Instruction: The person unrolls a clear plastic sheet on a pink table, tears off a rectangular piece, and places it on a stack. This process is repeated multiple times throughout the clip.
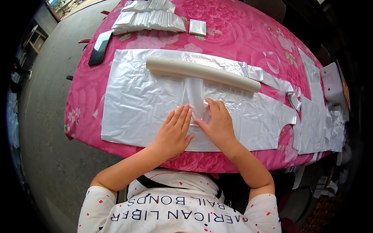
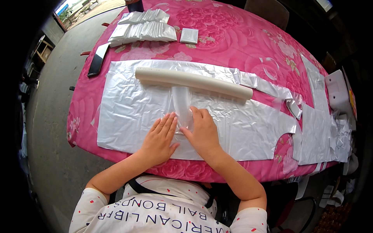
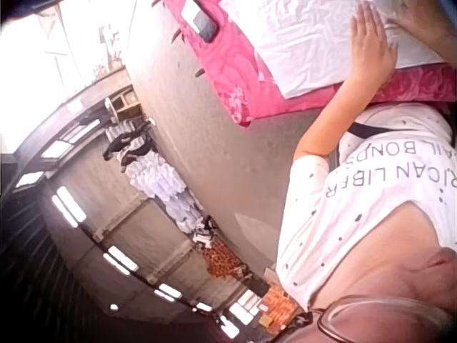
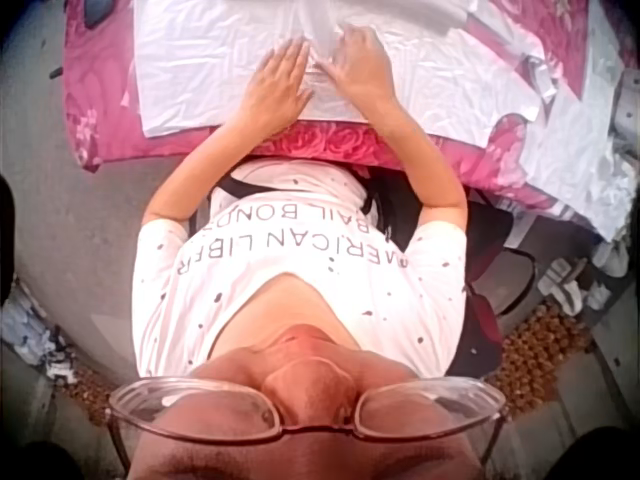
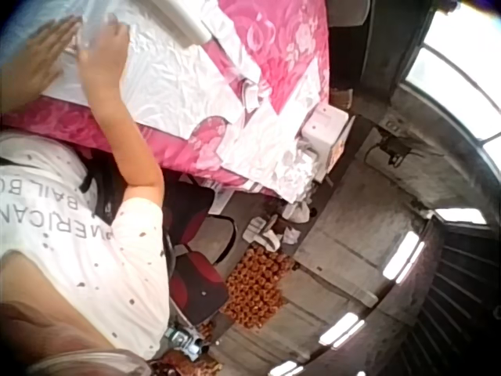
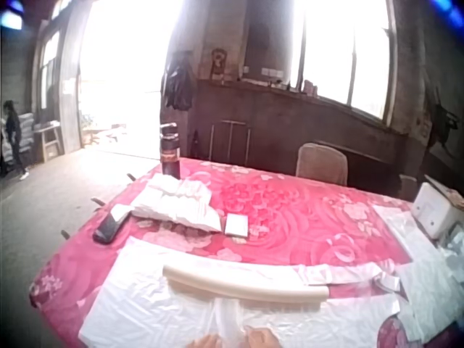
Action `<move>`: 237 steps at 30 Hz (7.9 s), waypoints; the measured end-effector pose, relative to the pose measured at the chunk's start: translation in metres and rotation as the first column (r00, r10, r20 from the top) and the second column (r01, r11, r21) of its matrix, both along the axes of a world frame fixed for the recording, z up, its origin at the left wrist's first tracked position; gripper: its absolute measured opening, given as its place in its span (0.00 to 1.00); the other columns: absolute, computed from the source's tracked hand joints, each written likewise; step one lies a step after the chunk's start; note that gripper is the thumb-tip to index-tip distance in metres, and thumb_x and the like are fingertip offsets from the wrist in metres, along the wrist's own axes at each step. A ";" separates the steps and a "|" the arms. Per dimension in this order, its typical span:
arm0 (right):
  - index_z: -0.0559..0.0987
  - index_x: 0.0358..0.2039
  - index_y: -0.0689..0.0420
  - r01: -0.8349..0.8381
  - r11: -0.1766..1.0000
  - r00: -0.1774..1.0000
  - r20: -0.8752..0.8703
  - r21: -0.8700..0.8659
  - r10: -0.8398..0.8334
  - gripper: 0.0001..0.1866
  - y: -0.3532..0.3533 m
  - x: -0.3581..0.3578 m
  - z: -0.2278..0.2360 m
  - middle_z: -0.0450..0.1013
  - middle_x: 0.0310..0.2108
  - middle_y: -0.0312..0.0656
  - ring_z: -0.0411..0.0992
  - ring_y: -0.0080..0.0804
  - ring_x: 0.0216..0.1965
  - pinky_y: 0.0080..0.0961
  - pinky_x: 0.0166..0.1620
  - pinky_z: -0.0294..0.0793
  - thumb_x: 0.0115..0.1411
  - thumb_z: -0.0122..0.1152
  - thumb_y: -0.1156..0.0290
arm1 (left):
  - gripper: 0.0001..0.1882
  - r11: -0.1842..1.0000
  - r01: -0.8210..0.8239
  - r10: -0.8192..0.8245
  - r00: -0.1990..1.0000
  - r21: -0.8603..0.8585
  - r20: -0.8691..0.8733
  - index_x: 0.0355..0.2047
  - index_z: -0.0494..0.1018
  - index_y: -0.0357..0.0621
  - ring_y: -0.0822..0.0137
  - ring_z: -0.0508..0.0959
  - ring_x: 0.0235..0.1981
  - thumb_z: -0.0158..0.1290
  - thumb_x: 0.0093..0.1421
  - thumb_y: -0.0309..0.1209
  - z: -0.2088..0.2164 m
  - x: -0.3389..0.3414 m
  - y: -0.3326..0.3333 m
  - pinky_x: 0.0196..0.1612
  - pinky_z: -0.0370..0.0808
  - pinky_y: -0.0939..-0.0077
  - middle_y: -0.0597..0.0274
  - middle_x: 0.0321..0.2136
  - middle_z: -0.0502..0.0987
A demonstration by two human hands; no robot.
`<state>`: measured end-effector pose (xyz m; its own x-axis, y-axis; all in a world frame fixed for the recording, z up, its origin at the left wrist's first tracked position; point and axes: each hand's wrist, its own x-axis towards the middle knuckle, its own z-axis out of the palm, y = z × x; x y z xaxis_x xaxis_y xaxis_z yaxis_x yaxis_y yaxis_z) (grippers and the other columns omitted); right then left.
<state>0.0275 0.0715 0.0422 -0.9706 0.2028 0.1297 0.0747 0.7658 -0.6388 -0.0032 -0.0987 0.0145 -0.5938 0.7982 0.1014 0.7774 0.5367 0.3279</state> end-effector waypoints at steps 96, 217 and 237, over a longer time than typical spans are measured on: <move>0.74 0.25 0.60 -0.889 0.456 0.448 0.297 0.045 0.843 0.09 -0.068 0.018 0.031 0.65 0.51 0.48 0.53 0.44 0.61 0.47 0.60 0.49 0.54 0.55 0.67 | 0.08 0.974 -0.045 -0.038 0.934 0.223 0.356 0.24 0.76 0.45 0.64 0.76 0.20 0.60 0.41 0.28 0.048 0.042 -0.112 0.25 0.73 0.74 0.62 0.20 0.76; 0.68 0.22 0.57 0.349 0.821 0.913 -0.032 -0.452 -0.406 0.11 0.126 0.125 0.052 0.65 0.21 0.28 0.61 0.11 0.23 0.11 0.27 0.62 0.48 0.63 0.80 | 0.31 0.827 0.101 -0.447 0.714 0.553 0.538 0.55 0.58 0.35 0.53 0.64 0.55 0.53 0.56 0.38 0.038 0.047 0.103 0.56 0.62 0.63 0.47 0.54 0.62; 0.75 0.24 0.63 0.300 0.919 0.857 0.495 -0.255 -0.143 0.22 0.013 0.173 0.018 0.73 0.17 0.44 0.74 0.40 0.21 0.30 0.27 0.72 0.48 0.60 0.51 | 0.13 0.879 -0.476 0.205 0.351 -0.014 0.914 0.37 0.71 0.37 0.76 0.74 0.25 0.55 0.51 0.27 0.041 -0.113 -0.080 0.30 0.71 0.83 0.65 0.25 0.75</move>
